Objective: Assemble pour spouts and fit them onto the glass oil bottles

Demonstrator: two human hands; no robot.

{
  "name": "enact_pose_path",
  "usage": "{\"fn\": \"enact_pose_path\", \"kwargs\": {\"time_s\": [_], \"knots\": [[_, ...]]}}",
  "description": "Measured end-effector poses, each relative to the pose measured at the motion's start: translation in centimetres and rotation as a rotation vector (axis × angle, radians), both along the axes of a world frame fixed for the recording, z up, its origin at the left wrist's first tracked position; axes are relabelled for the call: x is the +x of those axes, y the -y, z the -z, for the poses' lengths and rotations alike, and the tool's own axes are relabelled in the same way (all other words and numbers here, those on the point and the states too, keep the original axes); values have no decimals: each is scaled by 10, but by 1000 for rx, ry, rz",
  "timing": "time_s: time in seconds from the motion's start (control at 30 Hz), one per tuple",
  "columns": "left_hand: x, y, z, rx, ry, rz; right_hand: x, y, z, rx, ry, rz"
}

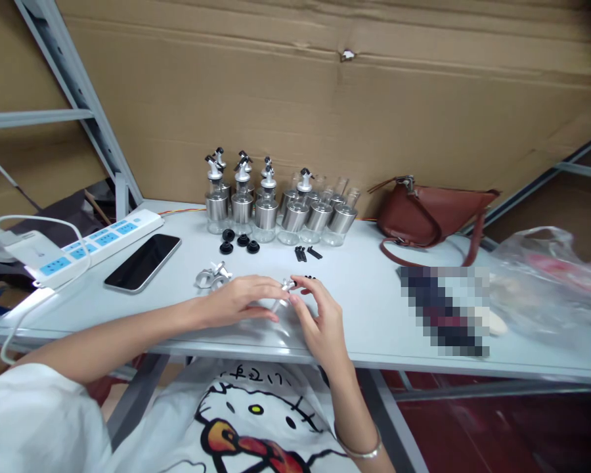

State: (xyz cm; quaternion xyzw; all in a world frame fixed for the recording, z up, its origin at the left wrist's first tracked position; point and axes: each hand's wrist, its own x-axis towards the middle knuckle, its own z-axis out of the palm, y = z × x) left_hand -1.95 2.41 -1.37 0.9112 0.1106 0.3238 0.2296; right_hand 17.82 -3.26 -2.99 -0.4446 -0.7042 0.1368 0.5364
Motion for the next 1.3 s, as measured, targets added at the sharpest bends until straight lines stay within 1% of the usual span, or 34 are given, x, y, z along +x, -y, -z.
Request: {"fn": "enact_pose_path", "kwargs": {"time_s": [0.1,0.2,0.27,0.3,0.33,0.37,0.4,0.47,0.5,0.53,0.57,0.6,0.63,0.7,0.8,0.87,0.93,1.0,1.1,1.17,1.3], "knots": [[-1,1,-5,52,-24,26,0,1,-3,41,35,-32],[-4,0,-6,95,-55,42,-1,2,-6,102,56,-56],[-7,-3,-6,103,-20,58,-2,4,-8,146,37,-48],[-10,-6,-7,89,20,46,-3,4,-8,163,24,-40],[-13,-10,-8,61,62,6,-3,5,-8,174,8,-26],[-16,-15,-10,24,98,-73,-3,5,-8,179,-10,-5],[-20,-22,-13,-11,122,-192,-4,5,-8,177,-29,21],[-29,-36,-19,-78,91,-520,-3,6,-6,161,-63,71],[-34,-45,-21,-106,36,-676,-3,6,-6,156,-75,87],[-39,-53,-21,-119,-33,-802,-3,6,-5,154,-81,93],[-44,-61,-21,-124,-110,-889,-2,6,-5,152,-80,91],[-49,-68,-19,-129,-208,-937,-2,6,-4,150,-77,85],[-53,-75,-16,-145,-303,-958,-2,6,-4,150,-72,78],[-58,-84,-8,-180,-386,-968,-2,6,-4,148,-64,73],[-61,-89,0,-206,-409,-976,-2,5,-4,148,-62,77],[-60,-89,-1,-204,-403,-983,-2,5,-3,148,-64,76],[-58,-87,-5,-192,-384,-974,-2,5,-3,146,-71,76],[-56,-83,-11,-136,-311,-937,-2,6,-3,140,-78,80],[-51,-72,-17,51,-130,-825,-3,6,-4,139,-84,96],[-45,-62,-19,180,-50,-726,-3,6,-5,144,-87,101],[-29,-36,-17,354,49,-442,-4,6,-6,171,-82,84]]}}
